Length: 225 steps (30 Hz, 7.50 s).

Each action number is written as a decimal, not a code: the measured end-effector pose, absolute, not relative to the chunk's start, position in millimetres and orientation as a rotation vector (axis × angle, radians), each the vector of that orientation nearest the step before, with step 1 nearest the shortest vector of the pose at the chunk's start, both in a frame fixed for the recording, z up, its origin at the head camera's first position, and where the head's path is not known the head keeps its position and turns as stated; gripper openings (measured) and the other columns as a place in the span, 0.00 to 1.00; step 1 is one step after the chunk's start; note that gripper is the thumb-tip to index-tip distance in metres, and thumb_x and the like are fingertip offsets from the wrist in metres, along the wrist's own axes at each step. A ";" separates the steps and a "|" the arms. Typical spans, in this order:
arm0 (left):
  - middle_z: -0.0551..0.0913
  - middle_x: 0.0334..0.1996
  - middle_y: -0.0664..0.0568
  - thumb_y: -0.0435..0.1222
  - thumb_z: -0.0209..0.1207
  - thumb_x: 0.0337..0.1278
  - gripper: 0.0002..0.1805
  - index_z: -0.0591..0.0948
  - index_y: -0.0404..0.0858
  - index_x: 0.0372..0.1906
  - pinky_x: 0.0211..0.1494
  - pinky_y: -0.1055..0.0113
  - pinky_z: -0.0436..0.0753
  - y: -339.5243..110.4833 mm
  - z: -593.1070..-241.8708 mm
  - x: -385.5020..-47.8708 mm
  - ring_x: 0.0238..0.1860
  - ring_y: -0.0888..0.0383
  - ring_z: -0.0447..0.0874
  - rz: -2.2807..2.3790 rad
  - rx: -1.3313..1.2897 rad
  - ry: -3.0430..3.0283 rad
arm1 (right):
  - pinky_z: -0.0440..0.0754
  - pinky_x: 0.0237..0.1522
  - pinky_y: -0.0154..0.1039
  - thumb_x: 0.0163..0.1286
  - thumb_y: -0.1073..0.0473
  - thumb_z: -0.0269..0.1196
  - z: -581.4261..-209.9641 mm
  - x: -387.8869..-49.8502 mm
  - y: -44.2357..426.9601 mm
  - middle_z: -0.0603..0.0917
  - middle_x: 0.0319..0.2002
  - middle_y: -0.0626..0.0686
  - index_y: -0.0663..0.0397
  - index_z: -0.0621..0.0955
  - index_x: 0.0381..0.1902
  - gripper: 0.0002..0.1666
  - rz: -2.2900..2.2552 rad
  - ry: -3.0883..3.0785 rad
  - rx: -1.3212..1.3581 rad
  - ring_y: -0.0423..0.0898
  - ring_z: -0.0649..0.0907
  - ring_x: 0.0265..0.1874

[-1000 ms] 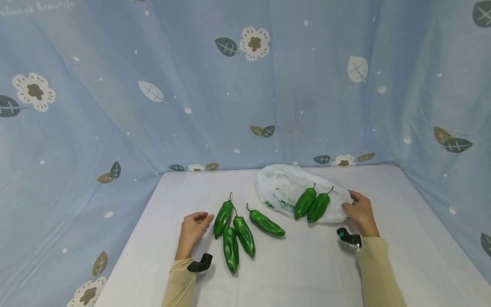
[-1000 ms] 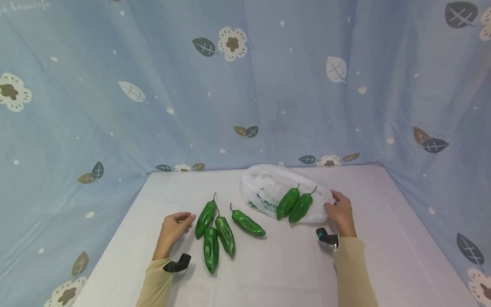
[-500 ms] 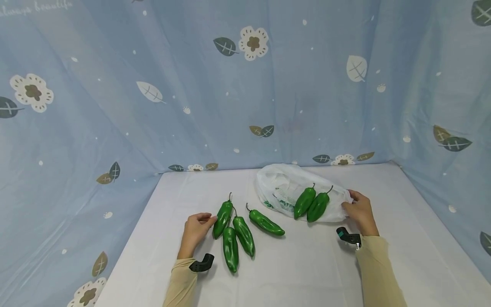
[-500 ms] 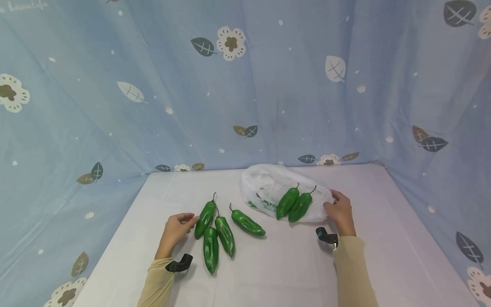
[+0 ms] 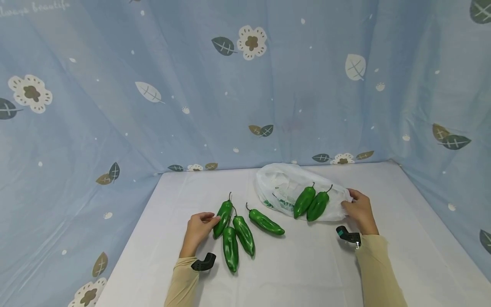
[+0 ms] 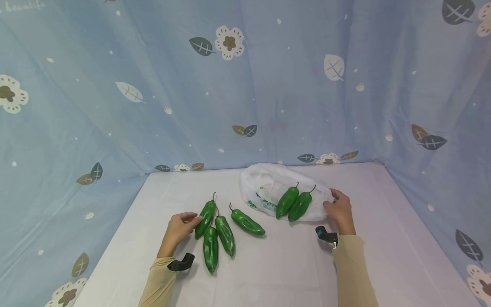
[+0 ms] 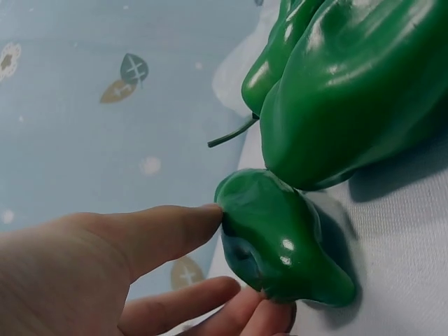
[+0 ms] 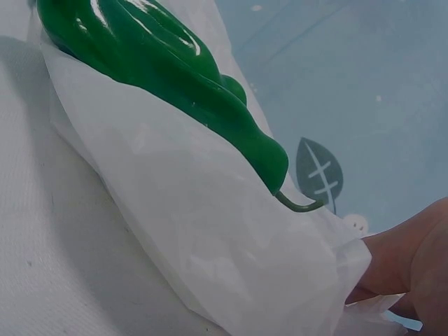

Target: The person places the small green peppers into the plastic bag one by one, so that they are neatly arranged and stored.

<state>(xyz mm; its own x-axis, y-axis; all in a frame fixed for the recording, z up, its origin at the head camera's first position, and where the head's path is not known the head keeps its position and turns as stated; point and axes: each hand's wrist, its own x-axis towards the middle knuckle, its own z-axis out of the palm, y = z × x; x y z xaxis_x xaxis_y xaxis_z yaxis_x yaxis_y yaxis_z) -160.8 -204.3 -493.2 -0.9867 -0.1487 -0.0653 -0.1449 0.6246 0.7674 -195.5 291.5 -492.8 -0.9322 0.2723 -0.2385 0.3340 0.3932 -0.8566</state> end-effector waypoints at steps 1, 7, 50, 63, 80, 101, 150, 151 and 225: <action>0.91 0.46 0.39 0.46 0.67 0.65 0.24 0.86 0.31 0.55 0.59 0.45 0.84 -204.0 -493.3 -161.1 0.51 0.42 0.90 -1.336 0.255 -2.832 | 0.67 0.74 0.66 0.71 0.67 0.51 -493.1 -195.6 291.5 0.59 0.78 0.74 0.70 0.57 0.79 0.40 -1.605 2.574 0.558 0.73 0.62 0.76; 0.91 0.46 0.40 0.47 0.69 0.63 0.24 0.87 0.33 0.55 0.56 0.47 0.85 -201.6 -494.5 -163.2 0.50 0.45 0.90 -1.333 0.229 -2.854 | 0.67 0.74 0.66 0.71 0.67 0.51 -495.1 -195.8 292.6 0.59 0.78 0.74 0.70 0.57 0.79 0.40 -1.604 2.584 0.546 0.73 0.62 0.76; 0.91 0.44 0.38 0.46 0.69 0.64 0.22 0.88 0.33 0.53 0.50 0.53 0.87 -218.5 -471.9 -166.9 0.40 0.52 0.92 -1.315 0.236 -2.777 | 0.67 0.74 0.66 0.71 0.67 0.52 -493.8 -195.1 293.9 0.59 0.78 0.75 0.71 0.57 0.79 0.40 -1.608 2.574 0.530 0.74 0.62 0.76; 0.90 0.46 0.36 0.45 0.69 0.65 0.23 0.87 0.32 0.55 0.40 0.64 0.89 -215.2 -464.0 -172.3 0.34 0.56 0.92 -1.441 0.225 -2.725 | 0.70 0.72 0.65 0.71 0.66 0.52 -495.7 -195.1 292.8 0.61 0.76 0.75 0.72 0.58 0.78 0.40 -1.607 2.592 0.522 0.71 0.66 0.73; 0.91 0.44 0.37 0.45 0.69 0.64 0.23 0.87 0.32 0.54 0.46 0.49 0.90 -203.3 -455.4 -176.0 0.35 0.55 0.91 -1.523 0.190 -2.667 | 0.70 0.72 0.65 0.71 0.66 0.52 -498.0 -196.3 294.3 0.62 0.76 0.75 0.73 0.59 0.78 0.39 -1.596 2.606 0.516 0.71 0.66 0.72; 0.90 0.46 0.37 0.44 0.69 0.65 0.21 0.87 0.33 0.55 0.46 0.53 0.91 -185.6 -446.2 -184.3 0.36 0.56 0.92 -1.595 0.115 -2.631 | 0.71 0.72 0.65 0.71 0.65 0.52 -497.7 -196.7 294.2 0.63 0.76 0.74 0.71 0.60 0.78 0.39 -1.561 2.618 0.551 0.70 0.66 0.72; 0.91 0.43 0.42 0.44 0.70 0.63 0.20 0.88 0.36 0.53 0.44 0.59 0.90 -124.4 -429.9 -195.6 0.40 0.52 0.93 -1.678 -0.092 -2.606 | 0.70 0.73 0.64 0.71 0.65 0.51 -499.3 -196.3 294.0 0.61 0.77 0.74 0.71 0.58 0.79 0.40 -1.580 2.601 0.541 0.70 0.65 0.74; 0.91 0.43 0.42 0.44 0.70 0.63 0.20 0.88 0.36 0.54 0.44 0.59 0.90 -123.2 -430.0 -195.7 0.40 0.52 0.93 -1.674 -0.101 -2.608 | 0.70 0.72 0.64 0.71 0.65 0.51 -499.6 -196.2 294.1 0.61 0.77 0.74 0.72 0.58 0.79 0.40 -1.578 2.604 0.541 0.70 0.65 0.73; 0.91 0.45 0.42 0.45 0.67 0.67 0.20 0.88 0.35 0.54 0.51 0.54 0.88 -57.4 -445.3 -224.0 0.47 0.48 0.90 -1.533 -0.448 -2.734 | 0.75 0.68 0.61 0.70 0.64 0.52 -496.3 -195.3 292.9 0.62 0.76 0.75 0.72 0.59 0.78 0.40 -1.556 2.617 0.518 0.68 0.68 0.70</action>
<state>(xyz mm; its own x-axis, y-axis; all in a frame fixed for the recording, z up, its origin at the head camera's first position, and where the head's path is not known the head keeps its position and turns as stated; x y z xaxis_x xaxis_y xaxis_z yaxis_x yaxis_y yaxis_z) -224.0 -57.4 -445.3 -0.9596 0.2564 0.1156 0.2323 0.4913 0.8395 -195.3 292.9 -496.3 -0.9424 0.2571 -0.2139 0.3107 0.4363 -0.8445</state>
